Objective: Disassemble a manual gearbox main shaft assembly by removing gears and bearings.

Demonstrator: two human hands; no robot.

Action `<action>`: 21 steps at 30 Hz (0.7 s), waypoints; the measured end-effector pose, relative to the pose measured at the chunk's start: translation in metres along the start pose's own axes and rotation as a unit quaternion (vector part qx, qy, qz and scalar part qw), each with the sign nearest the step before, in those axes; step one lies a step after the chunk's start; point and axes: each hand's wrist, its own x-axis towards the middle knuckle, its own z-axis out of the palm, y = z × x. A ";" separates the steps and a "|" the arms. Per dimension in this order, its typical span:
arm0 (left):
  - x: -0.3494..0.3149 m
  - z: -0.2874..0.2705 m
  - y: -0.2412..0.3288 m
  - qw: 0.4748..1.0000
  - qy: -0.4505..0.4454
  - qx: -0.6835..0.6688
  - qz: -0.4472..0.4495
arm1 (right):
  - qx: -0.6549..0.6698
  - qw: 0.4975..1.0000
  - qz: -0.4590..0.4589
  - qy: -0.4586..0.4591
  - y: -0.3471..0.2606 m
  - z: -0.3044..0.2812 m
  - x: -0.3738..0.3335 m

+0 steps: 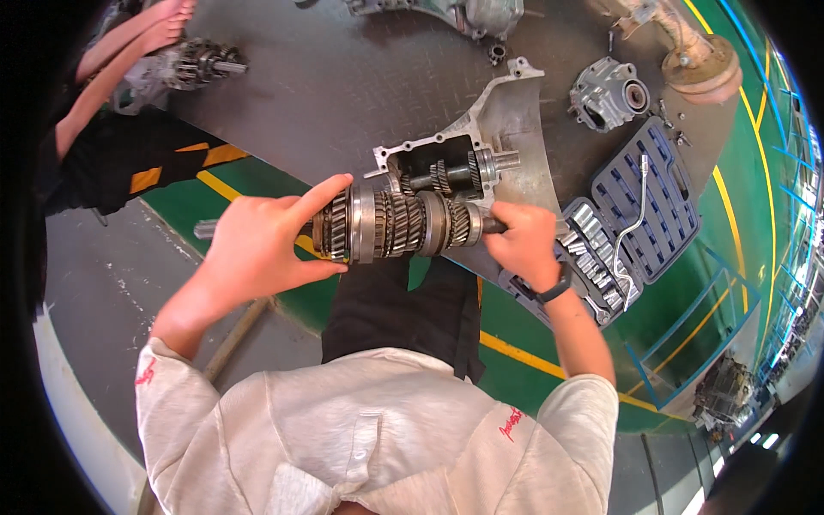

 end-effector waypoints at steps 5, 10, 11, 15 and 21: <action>-0.053 -0.099 0.068 0.988 -0.015 0.150 0.024 | 0.188 0.981 0.018 0.039 -0.051 0.013 -0.031; -0.114 -0.181 0.159 0.934 -0.019 0.354 0.054 | 0.373 0.915 -0.027 0.152 -0.138 0.004 -0.032; -0.126 -0.191 0.173 0.916 -0.014 0.397 0.062 | 0.374 0.912 -0.037 0.165 -0.153 0.000 -0.033; -0.171 -0.227 0.229 0.901 0.023 0.425 0.087 | 0.391 0.894 -0.100 0.196 -0.202 -0.024 -0.044; -0.211 -0.238 0.290 0.882 0.058 0.459 0.085 | 0.418 0.875 -0.127 0.210 -0.239 -0.044 -0.060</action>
